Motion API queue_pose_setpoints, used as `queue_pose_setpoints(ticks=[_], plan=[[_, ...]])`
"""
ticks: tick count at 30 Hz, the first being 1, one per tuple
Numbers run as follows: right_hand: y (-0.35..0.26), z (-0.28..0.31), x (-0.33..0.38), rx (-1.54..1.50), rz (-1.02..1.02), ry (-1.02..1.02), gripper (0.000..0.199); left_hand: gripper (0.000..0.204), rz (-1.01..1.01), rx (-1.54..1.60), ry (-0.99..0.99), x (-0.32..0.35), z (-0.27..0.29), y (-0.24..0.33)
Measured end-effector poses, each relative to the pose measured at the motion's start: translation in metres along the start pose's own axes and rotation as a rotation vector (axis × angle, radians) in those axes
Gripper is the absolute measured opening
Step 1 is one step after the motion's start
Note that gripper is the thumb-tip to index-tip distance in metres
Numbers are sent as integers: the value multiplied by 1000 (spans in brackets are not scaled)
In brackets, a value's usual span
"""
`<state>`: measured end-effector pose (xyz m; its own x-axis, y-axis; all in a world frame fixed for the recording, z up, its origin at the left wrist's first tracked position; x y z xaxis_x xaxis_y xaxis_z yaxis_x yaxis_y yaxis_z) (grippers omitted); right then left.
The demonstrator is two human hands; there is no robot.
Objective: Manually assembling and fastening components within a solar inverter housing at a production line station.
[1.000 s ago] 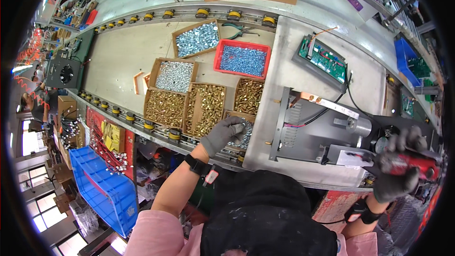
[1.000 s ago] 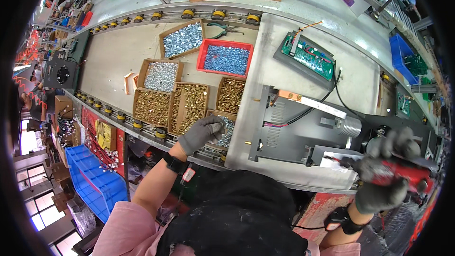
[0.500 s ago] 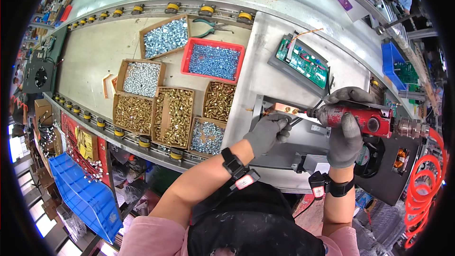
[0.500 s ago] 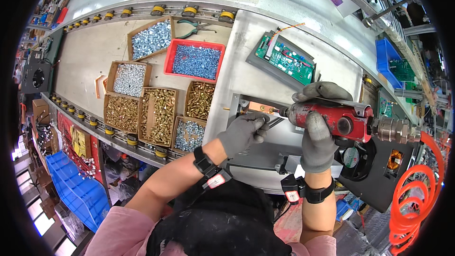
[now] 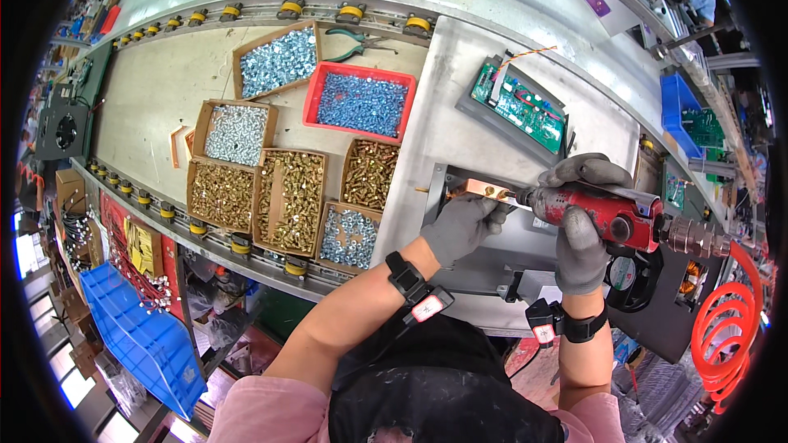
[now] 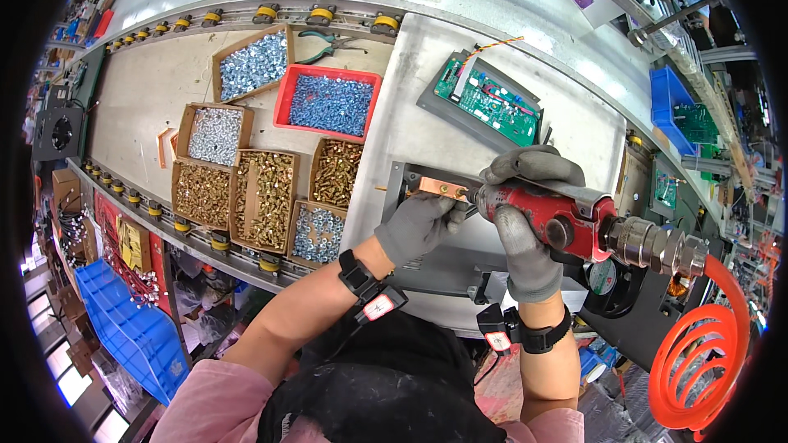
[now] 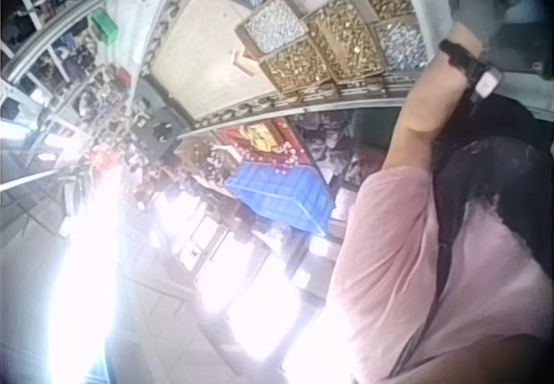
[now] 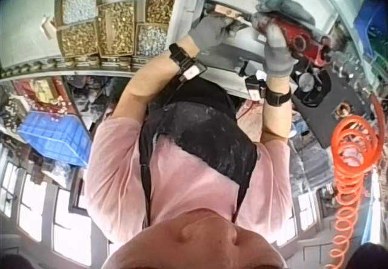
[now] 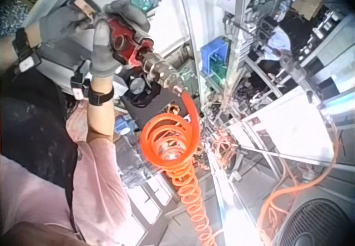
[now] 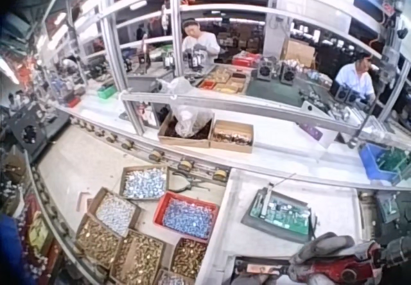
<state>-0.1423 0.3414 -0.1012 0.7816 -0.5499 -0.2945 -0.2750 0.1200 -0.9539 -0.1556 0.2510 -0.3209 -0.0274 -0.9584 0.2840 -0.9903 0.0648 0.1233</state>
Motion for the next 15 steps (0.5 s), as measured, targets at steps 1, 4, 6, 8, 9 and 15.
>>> queue_pose_setpoints(ticks=[1,4,6,8,9,15], plan=[[1,-1,1,-24,-26,10,42,20,-39,-2,-23,-3,0,1],[2,-3,1,-18,-46,21,41,20,-47,8,-10,-7,0,1],[1,-6,-1,4,-39,15,40,20,-26,19,31,-7,5,-1],[0,-7,-1,-17,-27,-2,39,19,-45,26,-15,-8,2,0],[1,-6,-1,-17,-27,-3,39,19,-46,27,-15,-6,0,1],[2,-6,-2,-56,-47,28,39,17,-48,-54,-55,5,-12,10]])
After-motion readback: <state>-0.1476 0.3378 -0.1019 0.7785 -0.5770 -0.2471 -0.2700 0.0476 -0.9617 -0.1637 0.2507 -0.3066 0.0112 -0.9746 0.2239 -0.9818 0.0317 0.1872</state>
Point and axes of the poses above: each hand's wrist, its own x-axis away from the middle knuckle, its own z-axis out of the back of the hand, y = z × x, the point moved 8 cm from there along -x, towards the middle knuckle, and after that the axes turned 10 degrees about -y, right-handed, at the moved point
